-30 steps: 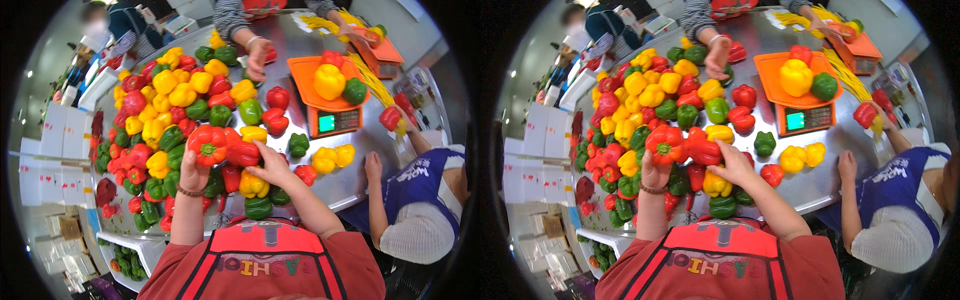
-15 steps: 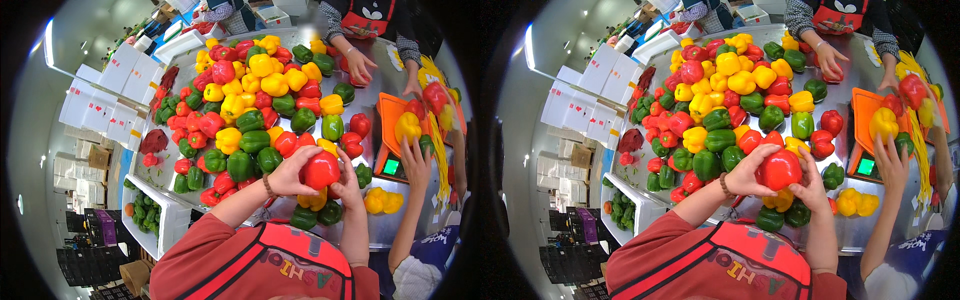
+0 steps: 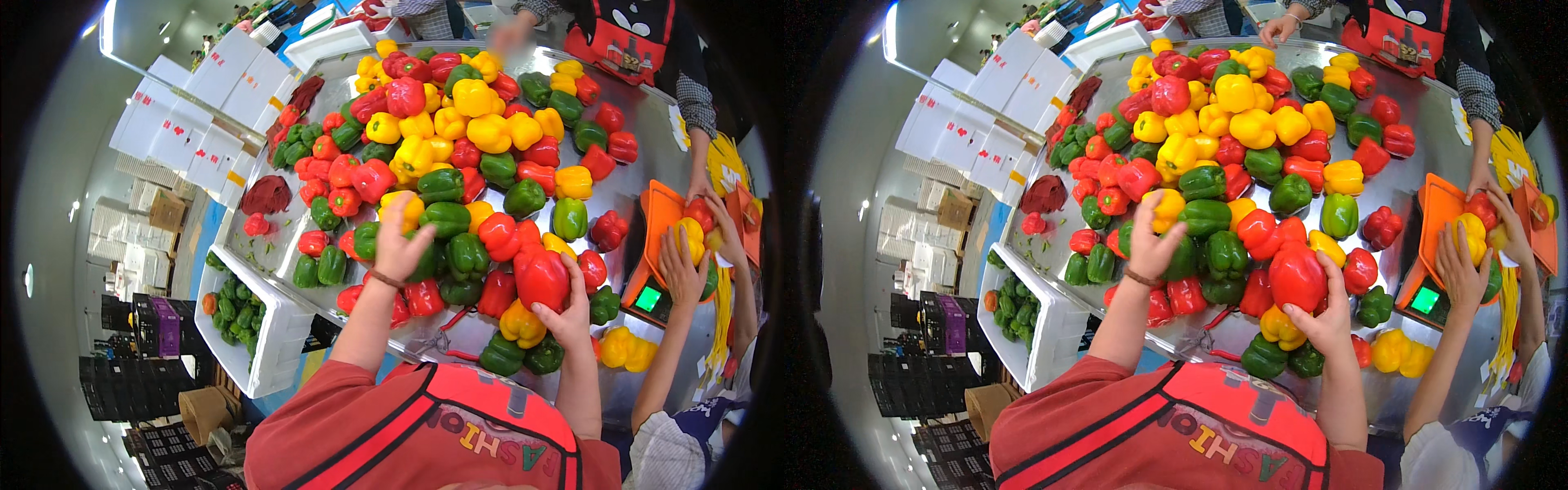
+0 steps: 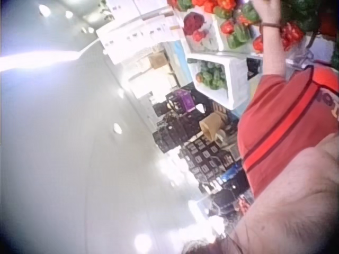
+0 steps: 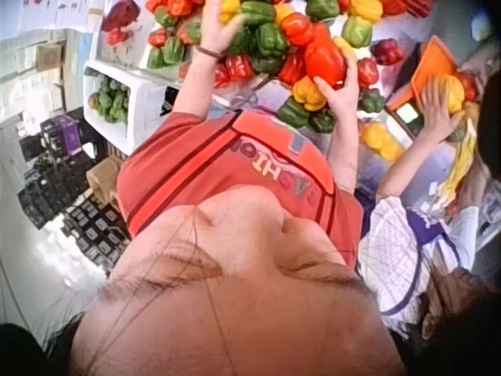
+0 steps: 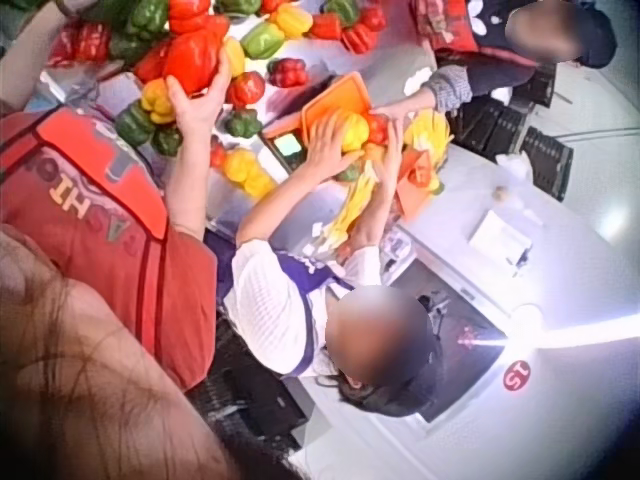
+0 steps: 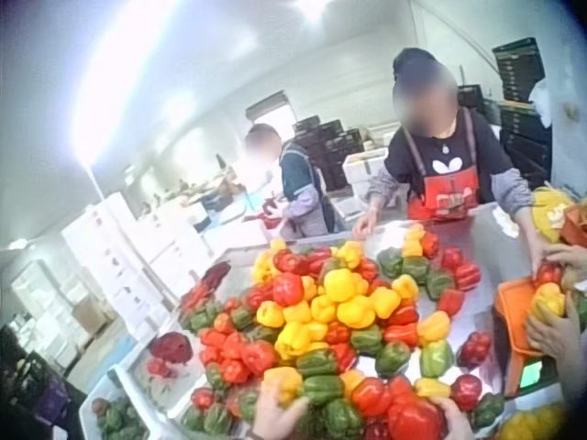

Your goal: The person sorts red, yellow, and green bell peppers on a metal table, picking them up and placing them on a digital scale. The person handles peppers one at a time, moving them between the pile and the scale repeatedly.

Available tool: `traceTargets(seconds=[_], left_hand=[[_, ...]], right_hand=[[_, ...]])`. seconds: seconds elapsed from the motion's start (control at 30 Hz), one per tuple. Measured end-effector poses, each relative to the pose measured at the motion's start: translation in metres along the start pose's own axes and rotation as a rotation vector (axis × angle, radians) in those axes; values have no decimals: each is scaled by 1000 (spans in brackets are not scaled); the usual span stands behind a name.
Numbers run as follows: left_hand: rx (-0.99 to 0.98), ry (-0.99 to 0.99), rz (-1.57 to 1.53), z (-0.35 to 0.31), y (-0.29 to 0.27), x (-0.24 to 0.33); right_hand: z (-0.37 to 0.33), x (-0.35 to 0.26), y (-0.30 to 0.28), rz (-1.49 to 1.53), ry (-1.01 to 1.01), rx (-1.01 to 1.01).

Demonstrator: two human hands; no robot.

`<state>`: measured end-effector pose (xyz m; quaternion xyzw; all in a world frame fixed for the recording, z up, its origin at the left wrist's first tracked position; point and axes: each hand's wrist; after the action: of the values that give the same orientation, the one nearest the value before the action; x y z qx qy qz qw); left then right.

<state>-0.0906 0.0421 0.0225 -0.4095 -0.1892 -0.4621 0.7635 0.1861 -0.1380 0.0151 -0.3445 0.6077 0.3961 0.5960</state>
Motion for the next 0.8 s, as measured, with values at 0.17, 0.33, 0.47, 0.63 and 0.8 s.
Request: traceTargets(seconds=[0.17,0.33,0.47,0.63,0.8], left_hand=[[292,-317,272,-19,-61,-100],[230,-465,471,-15,-77,-172],[36,-368,704,15,-88,-214],[-162,-440,861,60,-72,-234],[-193,-497,1059,69,-55,-209]], right_hand=[[-7,10,6,-208,-149,-6],[-18,15,9,-252,-190,55],[-17,23,17,-247,-195,38],[-19,21,18,-283,-174,73],[-20,14,19,-370,-243,83]])
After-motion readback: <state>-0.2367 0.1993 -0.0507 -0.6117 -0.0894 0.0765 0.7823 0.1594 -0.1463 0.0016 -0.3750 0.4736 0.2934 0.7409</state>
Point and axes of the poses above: each hand's wrist, its own z-axis towards the middle knuckle, its own y-axis out of the palm, x = y × z, and after that the axes turned 13 degrees about x, right-handed
